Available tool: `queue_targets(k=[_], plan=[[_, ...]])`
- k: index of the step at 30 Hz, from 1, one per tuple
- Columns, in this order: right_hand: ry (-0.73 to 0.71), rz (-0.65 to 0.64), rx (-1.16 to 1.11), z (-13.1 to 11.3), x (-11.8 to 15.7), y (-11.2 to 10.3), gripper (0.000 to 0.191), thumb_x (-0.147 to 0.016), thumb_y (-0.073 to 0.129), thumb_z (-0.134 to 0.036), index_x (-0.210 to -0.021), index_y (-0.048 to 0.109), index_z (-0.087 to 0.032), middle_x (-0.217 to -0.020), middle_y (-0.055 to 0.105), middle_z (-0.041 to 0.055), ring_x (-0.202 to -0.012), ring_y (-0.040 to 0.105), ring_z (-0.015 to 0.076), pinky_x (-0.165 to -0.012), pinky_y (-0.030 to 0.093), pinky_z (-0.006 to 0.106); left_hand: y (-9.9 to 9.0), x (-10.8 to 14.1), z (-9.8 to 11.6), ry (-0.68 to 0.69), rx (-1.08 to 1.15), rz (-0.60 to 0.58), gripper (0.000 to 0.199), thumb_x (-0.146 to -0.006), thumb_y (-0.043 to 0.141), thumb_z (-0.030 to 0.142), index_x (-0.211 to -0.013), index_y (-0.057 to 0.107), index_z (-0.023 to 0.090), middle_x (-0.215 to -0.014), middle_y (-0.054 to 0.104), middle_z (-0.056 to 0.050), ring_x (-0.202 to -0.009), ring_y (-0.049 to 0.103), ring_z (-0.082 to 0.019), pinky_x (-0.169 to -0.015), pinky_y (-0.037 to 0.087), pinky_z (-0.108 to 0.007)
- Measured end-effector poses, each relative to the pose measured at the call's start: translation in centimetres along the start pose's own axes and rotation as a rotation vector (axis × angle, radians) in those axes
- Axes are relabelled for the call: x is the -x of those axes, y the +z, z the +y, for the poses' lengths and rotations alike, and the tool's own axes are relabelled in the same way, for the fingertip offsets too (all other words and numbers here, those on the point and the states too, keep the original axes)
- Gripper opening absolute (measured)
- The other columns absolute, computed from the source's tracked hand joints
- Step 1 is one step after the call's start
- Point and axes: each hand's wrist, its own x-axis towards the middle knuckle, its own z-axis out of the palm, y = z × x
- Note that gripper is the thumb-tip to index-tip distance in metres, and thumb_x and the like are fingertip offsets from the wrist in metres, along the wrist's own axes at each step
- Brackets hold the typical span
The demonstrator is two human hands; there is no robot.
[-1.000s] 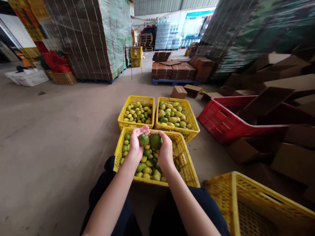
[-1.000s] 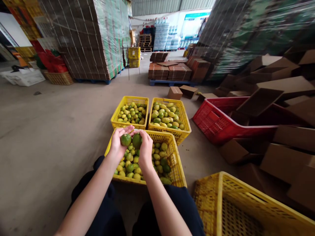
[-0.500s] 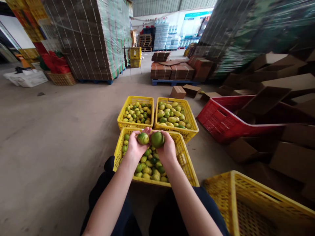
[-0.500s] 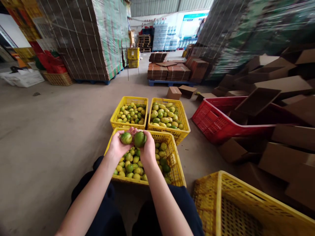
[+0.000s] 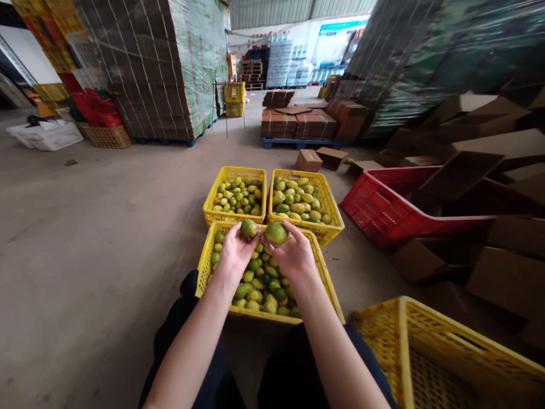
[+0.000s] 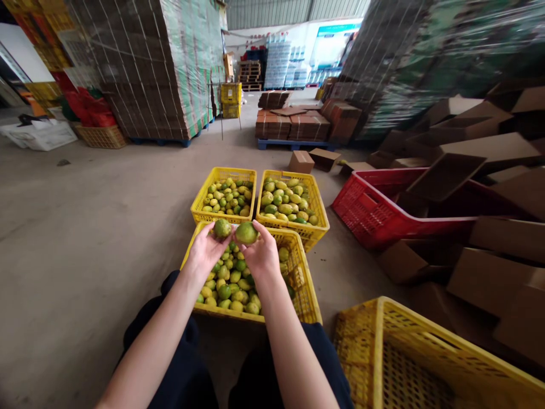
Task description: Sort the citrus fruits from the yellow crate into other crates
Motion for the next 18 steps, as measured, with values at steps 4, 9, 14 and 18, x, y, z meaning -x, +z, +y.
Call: queue_targets(k=[4,9,14,18], plan=[[0.068,0.034,-0.019,0.4,-0.29,-0.07,0.009,-0.074,0.061,-0.022,-0.068,0.056,-0.018,-0.057,0.06,-0.0003,-0.05,0.057,0.0122,-0.051,0.053,0.024,0.38,0.35,0.09,-0.01,0.066,0.022,0.012,-0.086,0.053,0.023,-0.088,0.057,0.012,-0.077,0.064,-0.008,-0.074,0.064,-0.015,-0.067,0.056,-0.023],[0.116,0.023,-0.075,0.44,0.09,0.33,0.006,-0.075,0.056,-0.02,-0.072,0.059,-0.017,-0.065,0.064,0.0038,-0.059,0.061,0.0157,-0.057,0.056,0.029,0.45,0.72,0.21,-0.113,0.043,-0.044,0.026,-0.085,0.054,0.035,-0.076,0.056,0.011,-0.061,0.055,-0.004,-0.052,0.054,-0.008,-0.048,0.049,-0.014],[0.128,-0.048,-0.164,0.44,0.2,0.07,0.022,-0.068,0.048,-0.018,-0.086,0.061,-0.015,-0.078,0.067,0.0104,-0.075,0.066,0.0234,-0.067,0.058,0.041,0.14,0.59,0.26,-0.042,0.055,-0.08,0.015,-0.085,0.053,0.024,-0.079,0.058,0.011,-0.067,0.06,-0.005,-0.062,0.06,-0.01,-0.056,0.051,-0.016],[0.093,-0.082,-0.214,0.45,0.1,-0.31,0.031,-0.063,0.046,-0.018,-0.091,0.06,-0.015,-0.079,0.067,0.0115,-0.083,0.066,0.0277,-0.075,0.055,0.051,-0.13,0.54,0.34,-0.024,0.072,-0.122,0.016,-0.083,0.049,0.024,-0.084,0.06,0.012,-0.078,0.065,-0.009,-0.076,0.065,-0.016,-0.065,0.055,-0.023]])
